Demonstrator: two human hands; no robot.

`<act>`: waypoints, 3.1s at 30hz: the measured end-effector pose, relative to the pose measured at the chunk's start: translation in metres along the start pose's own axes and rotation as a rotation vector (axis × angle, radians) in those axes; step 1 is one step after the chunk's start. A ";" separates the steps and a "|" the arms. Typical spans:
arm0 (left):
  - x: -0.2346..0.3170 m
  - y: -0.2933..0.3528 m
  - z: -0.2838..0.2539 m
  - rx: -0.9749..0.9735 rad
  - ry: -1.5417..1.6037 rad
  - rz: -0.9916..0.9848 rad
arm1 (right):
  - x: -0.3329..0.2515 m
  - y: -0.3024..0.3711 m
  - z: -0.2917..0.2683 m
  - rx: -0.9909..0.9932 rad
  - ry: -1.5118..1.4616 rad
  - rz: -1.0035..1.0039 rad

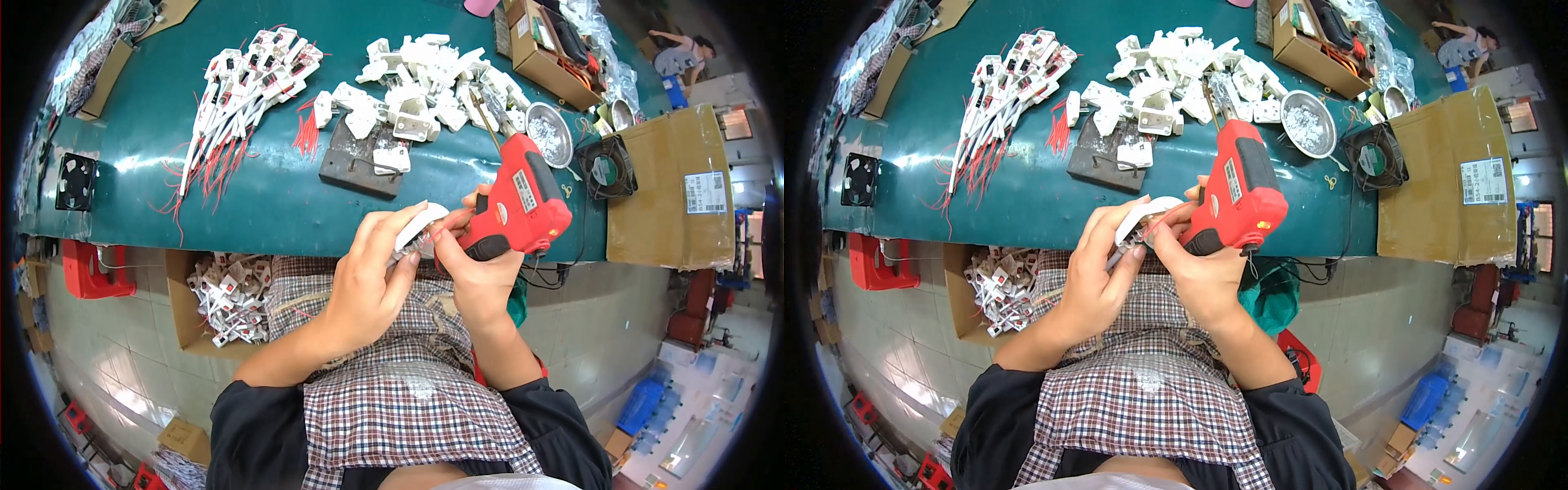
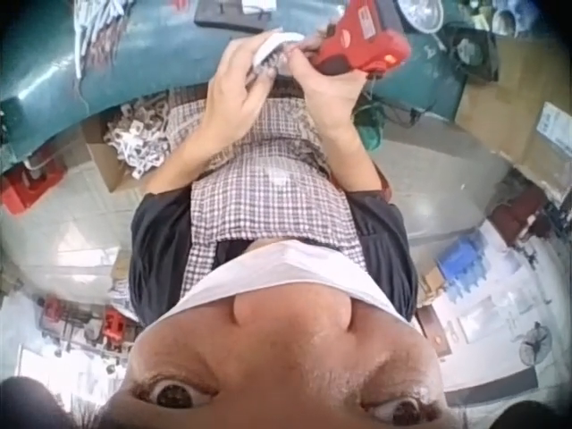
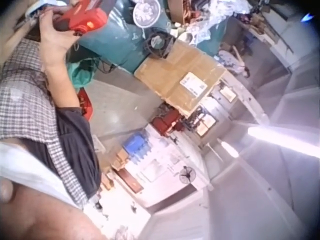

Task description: Soldering electrical wires and components inside plastic housings for light fixtures.

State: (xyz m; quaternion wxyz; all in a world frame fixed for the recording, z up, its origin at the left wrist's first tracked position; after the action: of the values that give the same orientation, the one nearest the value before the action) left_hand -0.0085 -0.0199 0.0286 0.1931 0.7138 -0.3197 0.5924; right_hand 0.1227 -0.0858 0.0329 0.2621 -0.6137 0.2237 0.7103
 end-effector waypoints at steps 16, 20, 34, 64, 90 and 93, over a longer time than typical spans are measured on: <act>-0.010 -0.011 -0.009 -0.060 0.569 -0.230 | -0.013 0.000 -0.009 -0.022 0.077 -0.110; -0.010 -0.012 -0.010 0.001 0.538 -0.235 | -0.015 0.004 -0.008 -0.097 0.116 -0.057; -0.017 -0.011 -0.003 0.159 -0.163 0.319 | 0.001 0.006 -0.029 -0.195 0.396 -0.176; -0.033 -0.020 0.018 0.279 -0.227 0.126 | -0.037 0.103 -0.126 -0.255 0.857 0.120; -0.034 -0.021 0.021 0.325 -0.273 0.207 | -0.026 0.098 -0.124 -0.294 0.889 0.055; -0.034 -0.022 0.020 0.322 -0.271 0.198 | -0.027 0.099 -0.122 -0.312 0.911 0.048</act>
State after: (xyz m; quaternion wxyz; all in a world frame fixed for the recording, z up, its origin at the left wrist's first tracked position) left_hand 0.0178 -0.0098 -0.0071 -0.0271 0.7736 -0.3127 0.5504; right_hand 0.1540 -0.2425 0.0416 0.0258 -0.8891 0.2208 0.4001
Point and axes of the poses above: each hand's wrist, its own y-axis away from the middle knuckle, its own z-axis out of the palm, x = y × z, the point moved 1 cm from there along -y, towards the middle knuckle, and after that the axes turned 2 degrees about -x, right-handed, at the moved point
